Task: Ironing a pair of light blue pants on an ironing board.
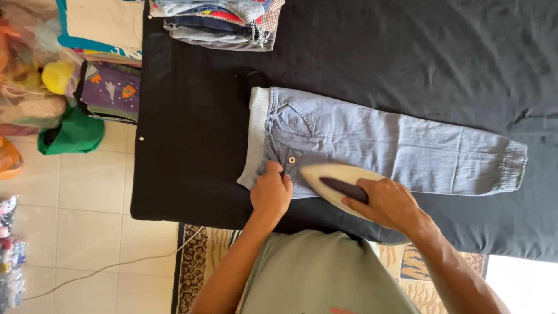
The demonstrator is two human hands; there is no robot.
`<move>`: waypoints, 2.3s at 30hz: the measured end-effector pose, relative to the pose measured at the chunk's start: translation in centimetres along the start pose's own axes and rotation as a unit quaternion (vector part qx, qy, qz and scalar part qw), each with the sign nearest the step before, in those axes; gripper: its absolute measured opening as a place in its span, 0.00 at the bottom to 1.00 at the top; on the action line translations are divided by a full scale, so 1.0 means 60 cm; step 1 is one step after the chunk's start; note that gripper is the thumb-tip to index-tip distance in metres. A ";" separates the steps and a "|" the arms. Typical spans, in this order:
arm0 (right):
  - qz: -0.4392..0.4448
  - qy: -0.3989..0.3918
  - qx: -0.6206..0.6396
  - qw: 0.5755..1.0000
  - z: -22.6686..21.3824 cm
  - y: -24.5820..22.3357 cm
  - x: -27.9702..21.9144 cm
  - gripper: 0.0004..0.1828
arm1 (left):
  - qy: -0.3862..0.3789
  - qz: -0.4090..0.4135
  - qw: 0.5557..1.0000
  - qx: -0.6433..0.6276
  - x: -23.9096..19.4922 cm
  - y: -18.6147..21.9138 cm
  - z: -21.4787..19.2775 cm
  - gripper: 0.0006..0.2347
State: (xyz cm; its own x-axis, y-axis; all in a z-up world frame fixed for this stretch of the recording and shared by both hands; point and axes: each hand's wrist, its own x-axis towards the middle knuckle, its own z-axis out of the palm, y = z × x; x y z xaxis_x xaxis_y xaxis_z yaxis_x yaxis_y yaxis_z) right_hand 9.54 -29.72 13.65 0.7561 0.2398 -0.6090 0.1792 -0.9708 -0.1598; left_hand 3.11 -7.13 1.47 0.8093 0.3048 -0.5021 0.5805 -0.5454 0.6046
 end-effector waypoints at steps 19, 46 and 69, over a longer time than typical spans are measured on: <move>-0.090 -0.071 -0.086 0.990 -0.008 -0.015 0.006 0.21 | 0.161 0.073 0.979 0.103 -0.038 -0.022 -0.092 0.22; -0.019 -0.073 0.716 0.694 0.054 -0.199 0.073 0.17 | 0.036 0.134 0.980 -0.140 0.020 -0.188 -0.111 0.05; -0.058 -0.120 0.675 0.725 0.077 -0.195 0.027 0.21 | 0.111 0.067 0.970 -0.207 0.061 -0.176 -0.151 0.10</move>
State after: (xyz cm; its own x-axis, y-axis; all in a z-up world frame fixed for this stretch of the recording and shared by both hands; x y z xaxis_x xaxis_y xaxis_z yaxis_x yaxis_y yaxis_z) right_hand 5.74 -17.89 10.95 0.6243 0.4712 -0.6230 -0.6704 -0.0862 -0.7370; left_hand 0.76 6.82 -1.17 0.8528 0.4378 -0.2845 0.4179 -0.2456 0.8747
